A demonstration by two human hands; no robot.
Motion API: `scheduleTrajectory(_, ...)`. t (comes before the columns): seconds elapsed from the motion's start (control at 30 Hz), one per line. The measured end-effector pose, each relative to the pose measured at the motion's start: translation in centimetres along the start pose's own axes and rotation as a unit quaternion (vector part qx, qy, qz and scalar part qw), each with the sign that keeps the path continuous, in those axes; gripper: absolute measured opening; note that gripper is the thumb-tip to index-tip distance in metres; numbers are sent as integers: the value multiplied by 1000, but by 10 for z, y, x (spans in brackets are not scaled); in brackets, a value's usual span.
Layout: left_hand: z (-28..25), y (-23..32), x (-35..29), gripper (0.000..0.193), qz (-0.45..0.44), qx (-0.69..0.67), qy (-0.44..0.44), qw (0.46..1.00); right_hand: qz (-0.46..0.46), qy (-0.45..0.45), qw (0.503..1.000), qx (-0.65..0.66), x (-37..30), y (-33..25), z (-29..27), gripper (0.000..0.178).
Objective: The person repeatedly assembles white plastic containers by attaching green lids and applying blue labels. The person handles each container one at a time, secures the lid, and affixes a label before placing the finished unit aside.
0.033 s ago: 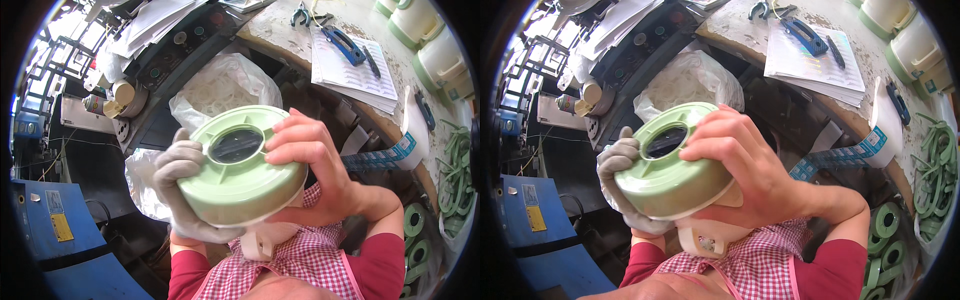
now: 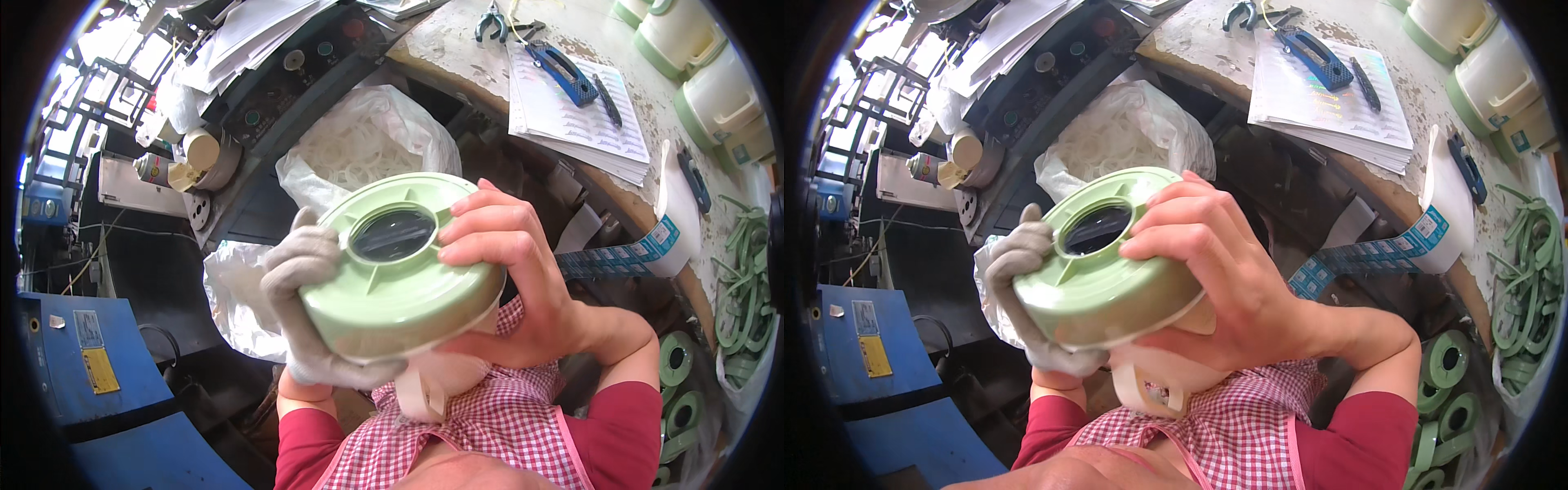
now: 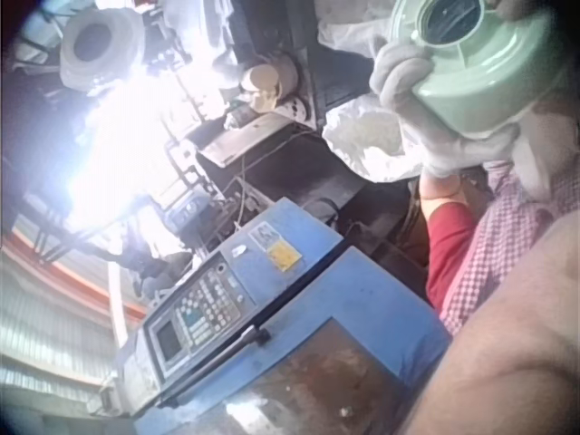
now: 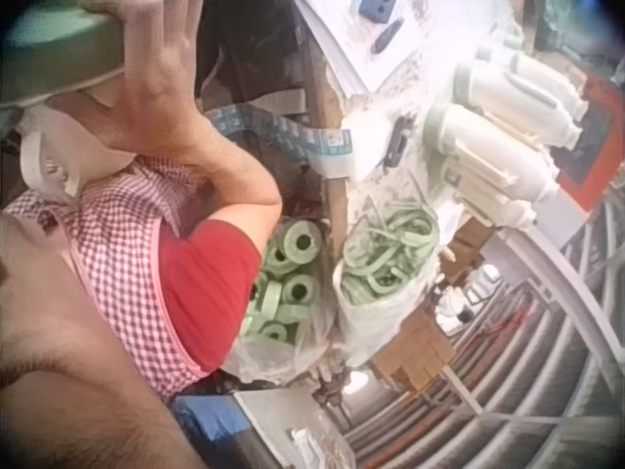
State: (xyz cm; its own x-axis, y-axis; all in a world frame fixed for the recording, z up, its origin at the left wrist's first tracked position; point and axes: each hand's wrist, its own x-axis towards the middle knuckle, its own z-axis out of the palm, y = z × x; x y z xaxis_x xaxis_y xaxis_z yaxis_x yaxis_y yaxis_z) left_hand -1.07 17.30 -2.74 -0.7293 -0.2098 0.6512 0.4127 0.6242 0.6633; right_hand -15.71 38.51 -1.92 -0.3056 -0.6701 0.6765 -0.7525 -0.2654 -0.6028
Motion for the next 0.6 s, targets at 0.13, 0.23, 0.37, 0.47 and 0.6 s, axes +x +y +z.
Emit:
scheduleTrajectory(0.13,2,-16,13,104,20,2,-54,998,53,-9,998,35,10,7,-5,87)
scheduleTrajectory(0.23,13,-25,26,86,-137,-137,-45,980,79,-25,996,-26,9,22,0,86)
scheduleTrajectory(0.37,50,-54,26,26,-125,-30,62,990,108,-5,985,-135,-1,38,13,75)
scheduleTrajectory(0.47,76,-87,17,28,-120,-11,110,987,135,15,980,-147,-7,44,27,68)
scheduleTrajectory(0.6,101,-108,14,33,-107,60,151,981,128,56,968,-208,-12,50,39,63)
